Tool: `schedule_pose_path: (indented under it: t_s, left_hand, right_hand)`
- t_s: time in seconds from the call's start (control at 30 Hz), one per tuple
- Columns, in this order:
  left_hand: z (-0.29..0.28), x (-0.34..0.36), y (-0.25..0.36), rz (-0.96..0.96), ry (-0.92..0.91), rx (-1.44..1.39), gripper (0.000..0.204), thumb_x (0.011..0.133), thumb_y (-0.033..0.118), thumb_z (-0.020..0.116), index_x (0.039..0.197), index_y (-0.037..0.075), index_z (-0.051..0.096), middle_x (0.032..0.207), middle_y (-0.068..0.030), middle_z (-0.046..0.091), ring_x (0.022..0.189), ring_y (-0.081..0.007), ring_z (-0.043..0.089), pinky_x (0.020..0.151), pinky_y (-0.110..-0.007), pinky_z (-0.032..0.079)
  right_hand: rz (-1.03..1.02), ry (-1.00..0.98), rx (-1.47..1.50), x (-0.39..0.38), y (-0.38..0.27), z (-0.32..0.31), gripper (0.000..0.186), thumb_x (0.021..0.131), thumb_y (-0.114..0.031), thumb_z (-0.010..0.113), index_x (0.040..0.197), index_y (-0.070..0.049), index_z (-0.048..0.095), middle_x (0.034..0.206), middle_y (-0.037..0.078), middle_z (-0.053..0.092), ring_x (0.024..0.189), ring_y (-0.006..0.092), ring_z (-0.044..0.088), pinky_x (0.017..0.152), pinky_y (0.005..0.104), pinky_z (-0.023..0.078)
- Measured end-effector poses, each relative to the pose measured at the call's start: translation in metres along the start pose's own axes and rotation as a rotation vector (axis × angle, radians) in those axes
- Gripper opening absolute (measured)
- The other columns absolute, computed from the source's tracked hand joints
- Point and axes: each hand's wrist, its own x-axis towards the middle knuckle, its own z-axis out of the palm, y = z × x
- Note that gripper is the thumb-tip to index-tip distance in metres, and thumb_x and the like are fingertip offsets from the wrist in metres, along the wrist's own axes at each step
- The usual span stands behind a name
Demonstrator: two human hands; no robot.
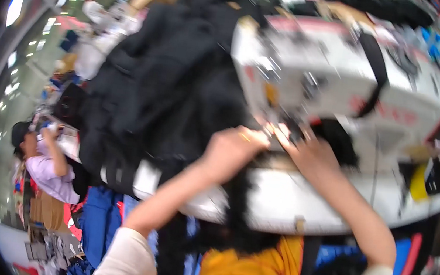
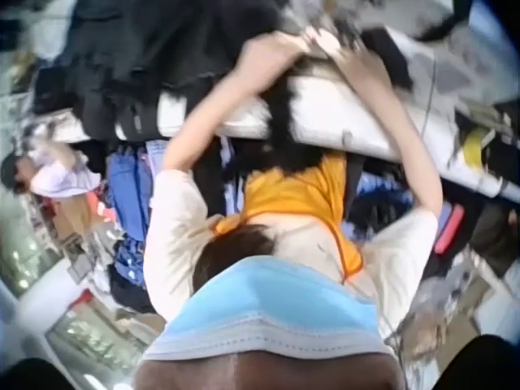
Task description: Sewing a black fur trim onto a dark garment using an industrial sewing machine.
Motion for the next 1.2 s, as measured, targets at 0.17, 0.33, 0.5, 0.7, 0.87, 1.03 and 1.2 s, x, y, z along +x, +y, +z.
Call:
schedule_pose_path:
  t_s: [0.17, 0.33, 0.5, 0.7, 0.87, 1.03, 1.2]
  left_hand:
    - [-0.018, -0.015, -0.009, 0.056, -0.004, 0.167, 0.028, 0.073, 0.007, 0.055, 0.097, 0.014, 0.067, 0.11, 0.0019, 0.066, 0.095, -0.0096, 0.062, 0.065, -0.026, 0.042]
    - [-0.005, -0.008, -0.015, 0.126, 0.009, 0.166, 0.032, 0.069, 0.003, 0.058, 0.098, 0.012, 0.067, 0.11, 0.0015, 0.065, 0.097, -0.0107, 0.061, 0.064, -0.025, 0.041]
    - [0.011, 0.006, -0.021, 0.217, 0.085, 0.171, 0.026, 0.069, 0.009, 0.063, 0.095, 0.009, 0.067, 0.093, 0.0, 0.067, 0.084, -0.0113, 0.061, 0.067, -0.025, 0.044]
    - [0.011, 0.014, -0.024, 0.215, 0.044, 0.151, 0.023, 0.073, 0.008, 0.063, 0.095, 0.011, 0.068, 0.08, -0.0004, 0.065, 0.072, -0.0118, 0.058, 0.068, -0.025, 0.044]
    - [0.016, 0.011, -0.028, 0.239, 0.087, 0.138, 0.019, 0.074, 0.01, 0.064, 0.093, 0.01, 0.068, 0.071, -0.0008, 0.062, 0.067, -0.0131, 0.056, 0.069, -0.026, 0.044]
    - [0.018, 0.012, -0.031, 0.201, 0.062, 0.103, 0.027, 0.068, 0.005, 0.061, 0.093, 0.011, 0.068, 0.084, -0.0009, 0.065, 0.076, -0.015, 0.059, 0.07, -0.028, 0.045]
    - [0.017, 0.012, -0.03, 0.251, 0.117, 0.1, 0.025, 0.067, 0.006, 0.063, 0.091, 0.011, 0.068, 0.072, 0.0005, 0.062, 0.069, -0.013, 0.057, 0.068, -0.026, 0.044]
  right_hand:
    - [0.088, -0.006, 0.046, 0.003, -0.002, -0.009, 0.052, 0.081, -0.007, 0.049, 0.131, -0.021, 0.049, 0.125, 0.003, 0.055, 0.109, 0.0223, 0.054, 0.084, 0.0298, 0.05]
    - [0.156, 0.207, -0.102, -0.004, 0.008, 0.007, 0.033, 0.072, -0.011, 0.058, 0.103, -0.019, 0.064, 0.098, -0.008, 0.06, 0.098, 0.0148, 0.052, 0.059, 0.0201, 0.051]
    - [0.083, 0.207, -0.031, -0.009, 0.026, 0.001, 0.009, 0.067, -0.006, 0.06, 0.077, -0.006, 0.06, 0.078, 0.003, 0.057, 0.086, 0.0225, 0.055, 0.061, 0.0317, 0.05]
    - [0.145, 0.113, 0.023, -0.014, 0.033, 0.004, 0.031, 0.073, -0.01, 0.058, 0.102, -0.016, 0.065, 0.105, -0.007, 0.062, 0.1, 0.021, 0.054, 0.067, 0.0263, 0.053]
    - [0.183, 0.116, 0.139, -0.012, 0.034, -0.002, 0.026, 0.073, -0.008, 0.058, 0.098, -0.015, 0.066, 0.103, -0.005, 0.063, 0.101, 0.0238, 0.055, 0.069, 0.0283, 0.054]
    - [0.207, 0.113, 0.204, -0.007, 0.034, -0.005, 0.028, 0.074, -0.007, 0.056, 0.1, -0.016, 0.065, 0.105, -0.005, 0.063, 0.106, 0.0264, 0.055, 0.069, 0.0306, 0.054]
    - [0.188, 0.122, 0.171, -0.011, 0.038, 0.002, 0.039, 0.074, -0.004, 0.056, 0.109, -0.019, 0.063, 0.11, -0.006, 0.063, 0.109, 0.0254, 0.053, 0.073, 0.0311, 0.054]
